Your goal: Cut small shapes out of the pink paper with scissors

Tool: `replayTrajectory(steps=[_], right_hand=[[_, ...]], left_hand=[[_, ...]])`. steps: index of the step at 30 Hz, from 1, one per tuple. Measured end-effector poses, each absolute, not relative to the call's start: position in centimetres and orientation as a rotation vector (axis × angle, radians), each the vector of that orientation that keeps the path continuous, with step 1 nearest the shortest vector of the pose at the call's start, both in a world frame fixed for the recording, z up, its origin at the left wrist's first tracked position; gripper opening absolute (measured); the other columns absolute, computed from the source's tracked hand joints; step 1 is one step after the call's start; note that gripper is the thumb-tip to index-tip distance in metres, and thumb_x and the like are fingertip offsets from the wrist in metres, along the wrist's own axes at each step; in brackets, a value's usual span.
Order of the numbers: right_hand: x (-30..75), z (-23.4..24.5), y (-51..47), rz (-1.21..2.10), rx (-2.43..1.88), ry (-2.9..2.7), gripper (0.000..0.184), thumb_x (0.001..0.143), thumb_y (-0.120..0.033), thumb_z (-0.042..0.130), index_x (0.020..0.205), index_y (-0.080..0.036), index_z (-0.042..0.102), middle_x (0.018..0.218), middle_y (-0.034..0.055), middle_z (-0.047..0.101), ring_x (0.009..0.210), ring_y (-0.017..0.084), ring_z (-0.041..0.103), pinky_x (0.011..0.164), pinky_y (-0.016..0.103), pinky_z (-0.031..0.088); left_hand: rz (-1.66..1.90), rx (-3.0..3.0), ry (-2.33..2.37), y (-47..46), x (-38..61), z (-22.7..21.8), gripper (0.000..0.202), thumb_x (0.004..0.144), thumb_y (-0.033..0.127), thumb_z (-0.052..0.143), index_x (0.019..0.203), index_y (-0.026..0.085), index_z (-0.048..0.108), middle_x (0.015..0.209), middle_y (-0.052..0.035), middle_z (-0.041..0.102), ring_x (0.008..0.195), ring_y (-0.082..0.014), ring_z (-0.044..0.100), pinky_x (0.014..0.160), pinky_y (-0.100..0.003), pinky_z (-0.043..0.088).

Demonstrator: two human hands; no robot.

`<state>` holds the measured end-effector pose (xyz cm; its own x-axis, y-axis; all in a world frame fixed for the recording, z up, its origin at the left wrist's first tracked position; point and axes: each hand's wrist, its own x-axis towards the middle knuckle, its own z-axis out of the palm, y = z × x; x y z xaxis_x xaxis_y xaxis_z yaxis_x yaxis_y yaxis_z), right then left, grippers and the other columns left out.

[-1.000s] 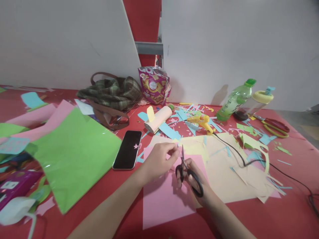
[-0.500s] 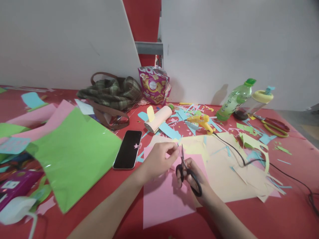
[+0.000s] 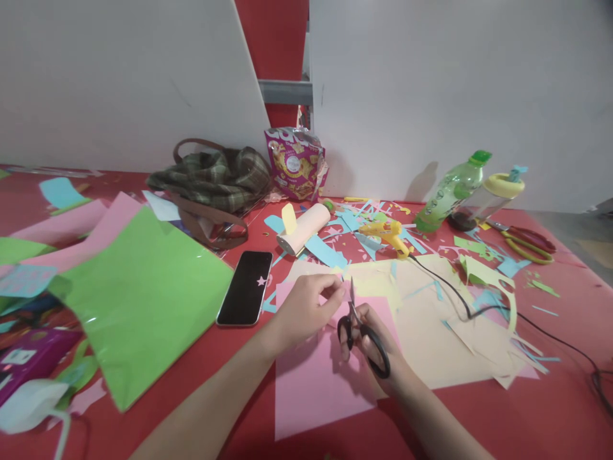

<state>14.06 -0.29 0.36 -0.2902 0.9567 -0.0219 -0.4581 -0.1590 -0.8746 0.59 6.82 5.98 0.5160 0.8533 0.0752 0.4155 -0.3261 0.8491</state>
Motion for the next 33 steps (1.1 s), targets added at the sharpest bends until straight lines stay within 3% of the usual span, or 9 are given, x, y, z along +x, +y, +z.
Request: replayTrajectory(steps=[6, 19, 28, 33], right_hand=[[14.1, 0.5, -0.3, 1.635, -0.778, -1.008, 0.027, 0.074, -0.043, 0.052, 0.076, -0.022, 0.035, 0.064, -0.0022, 0.046, 0.057, 0.013, 0.045, 0.058, 0.029, 0.037], [13.6, 0.3, 0.0, 1.606, -0.787, -0.866, 0.025, 0.071, -0.041, 0.056, 0.077, -0.023, 0.039, 0.073, 0.0008, 0.047, 0.068, 0.017, 0.048, 0.063, 0.032, 0.041], [14.1, 0.3, 0.6, 1.280, -0.983, -0.603, 0.025, 0.066, -0.016, 0.062, 0.075, -0.023, 0.040, 0.076, -0.0023, 0.048, 0.073, 0.014, 0.048, 0.068, 0.027, 0.040], [14.2, -0.1, 0.6, 1.263, -1.018, -0.600, 0.027, 0.065, -0.014, 0.062, 0.078, -0.023, 0.040, 0.078, -0.0021, 0.049, 0.071, 0.013, 0.048, 0.064, 0.025, 0.040]], left_hand=[[0.676, 1.946, 1.035, 6.8, 0.5, 5.8, 0.022, 0.079, 0.020, 0.037, 0.058, 0.015, 0.040, 0.056, 0.0043, 0.041, 0.055, -0.0072, 0.040, 0.054, -0.018, 0.033], [0.762, 1.858, 1.143, 6.7, 0.8, 5.5, 0.023, 0.079, 0.022, 0.036, 0.057, 0.015, 0.040, 0.056, 0.0036, 0.042, 0.054, -0.0081, 0.042, 0.053, -0.018, 0.035], [0.569, 1.975, 1.007, 5.8, 1.9, 4.5, 0.021, 0.076, 0.018, 0.037, 0.056, 0.015, 0.044, 0.055, 0.0029, 0.048, 0.053, -0.0081, 0.044, 0.049, -0.018, 0.032], [0.542, 2.042, 0.996, 5.4, 2.3, 4.1, 0.022, 0.077, 0.017, 0.036, 0.056, 0.015, 0.043, 0.055, 0.0018, 0.049, 0.051, -0.0082, 0.043, 0.050, -0.020, 0.032]])
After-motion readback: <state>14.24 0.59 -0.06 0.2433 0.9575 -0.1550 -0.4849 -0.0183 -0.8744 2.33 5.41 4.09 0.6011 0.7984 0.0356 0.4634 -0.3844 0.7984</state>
